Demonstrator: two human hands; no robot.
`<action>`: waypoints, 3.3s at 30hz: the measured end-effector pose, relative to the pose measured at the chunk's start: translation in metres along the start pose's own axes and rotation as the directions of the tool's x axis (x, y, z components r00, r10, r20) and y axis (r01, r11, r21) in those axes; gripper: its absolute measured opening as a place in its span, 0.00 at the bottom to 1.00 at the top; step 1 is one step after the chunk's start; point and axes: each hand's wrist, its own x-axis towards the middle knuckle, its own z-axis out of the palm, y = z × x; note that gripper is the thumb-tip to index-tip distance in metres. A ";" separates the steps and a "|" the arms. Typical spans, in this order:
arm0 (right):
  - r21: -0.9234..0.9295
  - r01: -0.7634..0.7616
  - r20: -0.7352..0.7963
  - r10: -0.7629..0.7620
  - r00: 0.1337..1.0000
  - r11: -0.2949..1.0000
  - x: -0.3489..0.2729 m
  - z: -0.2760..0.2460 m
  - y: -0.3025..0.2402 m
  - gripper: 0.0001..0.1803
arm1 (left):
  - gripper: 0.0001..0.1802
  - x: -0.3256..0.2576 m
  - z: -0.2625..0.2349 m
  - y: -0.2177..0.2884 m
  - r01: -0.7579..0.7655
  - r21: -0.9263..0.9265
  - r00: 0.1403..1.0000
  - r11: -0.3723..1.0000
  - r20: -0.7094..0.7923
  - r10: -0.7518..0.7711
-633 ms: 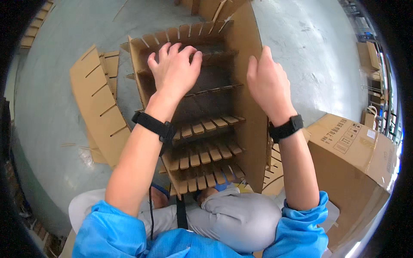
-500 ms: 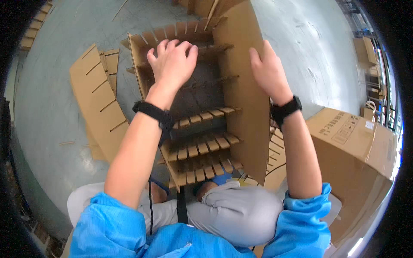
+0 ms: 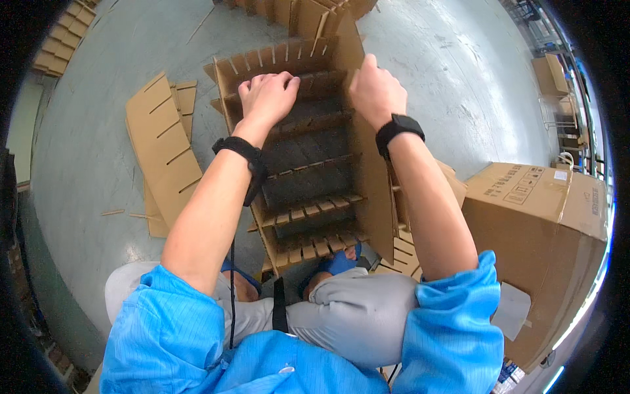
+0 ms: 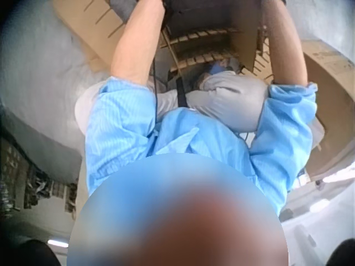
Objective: The recorder is sitting on the floor and assembling interlocking cardboard dividers into a grid structure.
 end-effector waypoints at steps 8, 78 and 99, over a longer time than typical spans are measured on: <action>0.069 -0.047 0.113 0.039 0.993 0.997 -0.004 -0.001 0.024 0.19 | 0.19 0.003 0.008 -0.016 -0.060 -0.041 0.996 0.997 -0.070 0.057; 0.645 0.029 0.031 -0.064 0.997 0.763 -0.068 -0.040 0.077 0.31 | 0.24 -0.002 0.035 0.076 -0.138 0.235 0.882 0.962 -0.413 0.228; 0.555 -0.010 0.120 -0.069 0.990 0.832 0.015 -0.003 0.023 0.20 | 0.25 -0.005 0.045 0.045 -0.222 0.098 0.927 0.970 -0.287 0.241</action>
